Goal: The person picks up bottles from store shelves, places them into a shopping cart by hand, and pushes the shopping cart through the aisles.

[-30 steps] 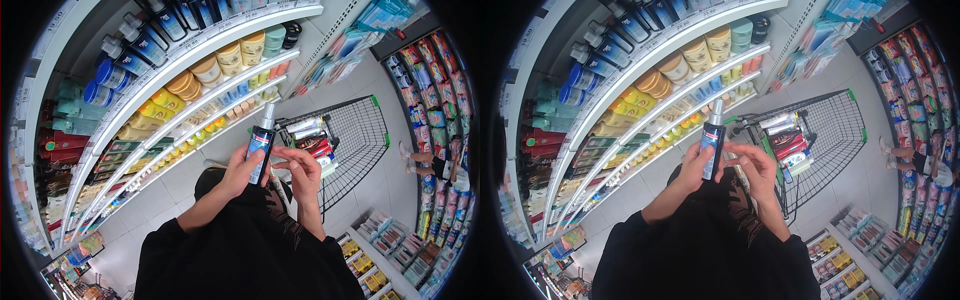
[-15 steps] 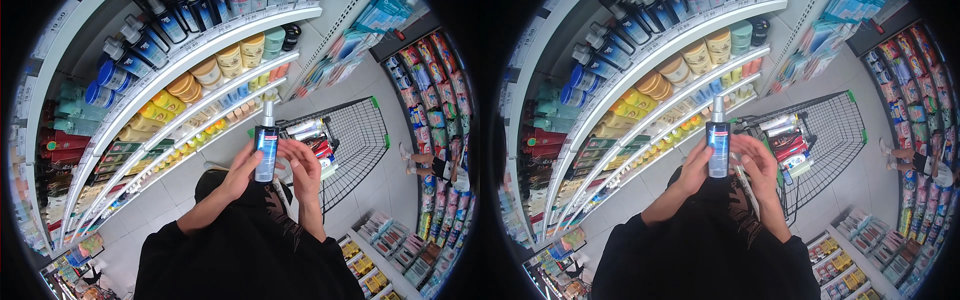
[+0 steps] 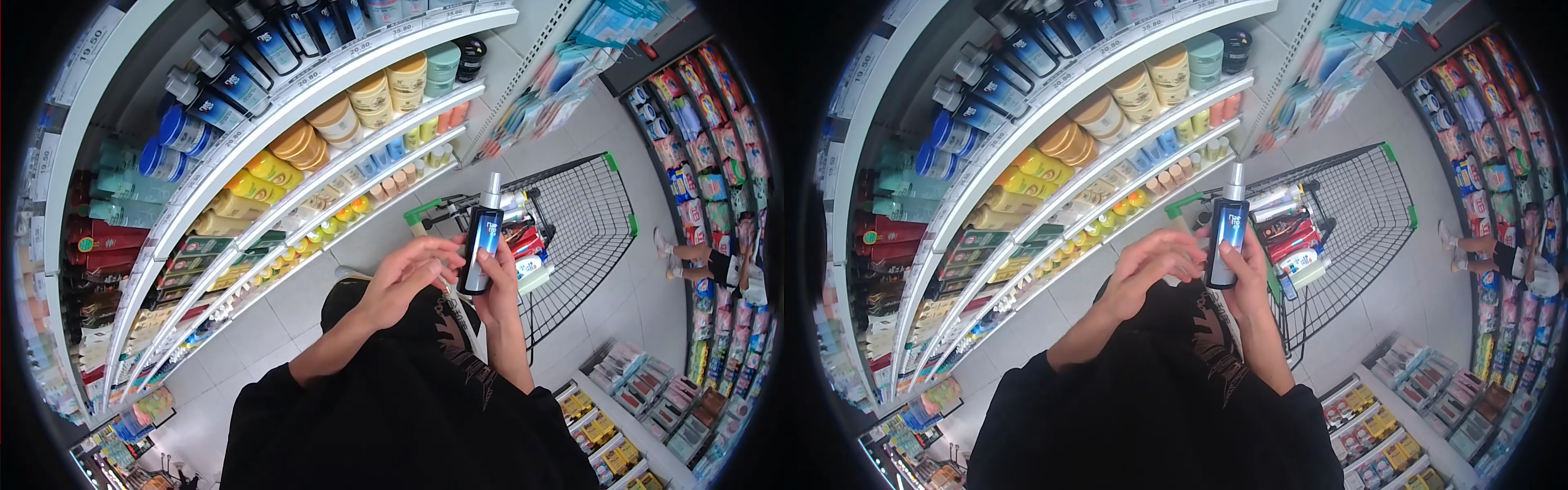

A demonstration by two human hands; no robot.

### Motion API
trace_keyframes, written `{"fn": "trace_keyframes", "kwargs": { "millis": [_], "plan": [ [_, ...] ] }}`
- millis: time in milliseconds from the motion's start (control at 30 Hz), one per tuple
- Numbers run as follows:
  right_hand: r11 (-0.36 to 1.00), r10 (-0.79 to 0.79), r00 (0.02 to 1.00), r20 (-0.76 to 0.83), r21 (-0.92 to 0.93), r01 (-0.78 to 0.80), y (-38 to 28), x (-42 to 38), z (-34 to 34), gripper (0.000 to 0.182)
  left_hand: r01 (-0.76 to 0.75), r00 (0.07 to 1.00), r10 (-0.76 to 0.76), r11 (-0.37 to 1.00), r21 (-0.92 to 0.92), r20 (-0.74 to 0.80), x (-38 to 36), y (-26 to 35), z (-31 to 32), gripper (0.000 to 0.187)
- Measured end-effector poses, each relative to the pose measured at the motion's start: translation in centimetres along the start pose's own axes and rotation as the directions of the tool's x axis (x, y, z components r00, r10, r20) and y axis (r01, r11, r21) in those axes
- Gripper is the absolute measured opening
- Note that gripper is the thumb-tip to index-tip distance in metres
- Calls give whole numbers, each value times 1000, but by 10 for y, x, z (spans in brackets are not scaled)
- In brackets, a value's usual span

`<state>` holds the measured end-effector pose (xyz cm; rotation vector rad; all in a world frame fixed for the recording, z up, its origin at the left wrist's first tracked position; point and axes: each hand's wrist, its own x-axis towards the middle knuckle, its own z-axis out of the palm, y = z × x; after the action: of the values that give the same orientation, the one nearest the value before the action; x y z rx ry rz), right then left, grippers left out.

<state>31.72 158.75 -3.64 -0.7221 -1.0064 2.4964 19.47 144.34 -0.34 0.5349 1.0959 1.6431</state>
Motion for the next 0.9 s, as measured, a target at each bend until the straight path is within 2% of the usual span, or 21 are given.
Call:
{"fn": "trace_keyframes", "kwargs": {
  "millis": [67, 133, 167, 200, 233, 267, 333, 367, 433, 467, 533, 567, 600, 633, 667, 733, 767, 833, 900],
  "plan": [
    [1000, -6, 999, -40, 21, 7, 1, 2, -4, 42, 45, 999, -45, 999, -2, 12, 3, -8, -1, 34],
    [999, 51, 993, -106, 22, -49, 7, 8, -26, 36, -3, 998, 17, 973, 230, -57, 10, -19, -1, 31],
    [998, 57, 980, -188, 2, -58, 16, 13, -45, 31, 3, 999, 5, 973, 230, -38, 15, -25, -2, 31],
    [998, 64, 957, -283, -7, -69, 25, 17, -67, 29, -55, 995, 96, 819, 571, -42, 22, -34, -4, 32],
    [997, 64, 929, -365, -4, -71, 32, 21, -91, 29, -100, 982, 191, 547, 831, -8, 29, -43, -7, 32],
    [997, 64, 894, -443, -1, -71, 39, 24, -116, 30, -115, 982, 187, 545, 830, 13, 34, -60, -12, 32],
    [999, 27, 824, -566, 32, -10, 56, 27, -175, 30, -194, 957, 251, 172, 966, 147, 39, -101, -26, 28],
    [994, 70, 784, -616, 106, -5, 67, 27, -212, 31, -209, 954, 250, 167, 964, 164, 38, -115, -31, 28],
    [981, 108, 685, -721, 191, 45, 81, 19, -266, 29, -289, 951, 105, -26, 957, 290, 36, -136, -39, 23],
    [979, 102, 680, -726, 195, 62, 89, 16, -293, 29, -304, 947, 99, -31, 952, 306, 39, -138, -41, 23],
    [972, 146, 527, -837, 222, 83, 113, 4, -345, 30, -275, 954, 126, 13, 961, 271, 43, -143, -40, 17],
    [955, 223, 549, -806, 292, 41, 118, -2, -357, 33, -301, 949, 107, 19, 953, 297, 48, -144, -41, 17],
    [922, 278, 571, -773, 381, 66, 132, -7, -373, 33, -254, 964, 88, 37, 966, 250, 55, -144, -42, 17],
    [938, 267, 616, -741, 346, 10, 136, -16, -376, 34, -211, 976, 66, 56, 976, 207, 63, -146, -41, 17],
    [951, 260, 660, -705, 306, -48, 142, -22, -378, 36, -246, 969, 44, 72, 967, 243, 71, -149, -42, 17],
    [907, 386, 555, -737, 412, -84, 154, -26, -381, 39, -116, 993, -9, 42, 992, 117, 82, -155, -46, 17],
    [912, 398, 532, -748, 384, -144, 158, -26, -381, 39, -138, 990, -23, 47, 989, 139, 84, -158, -45, 17],
    [913, 408, 494, -768, 334, -235, 163, -23, -377, 38, -125, 992, -29, -92, 988, 123, 86, -159, -44, 14],
    [909, 417, 485, -769, 347, -232, 174, -16, -387, 35, -141, 990, -7, -67, 988, 141, 86, -163, -47, 13]
  ]
}}
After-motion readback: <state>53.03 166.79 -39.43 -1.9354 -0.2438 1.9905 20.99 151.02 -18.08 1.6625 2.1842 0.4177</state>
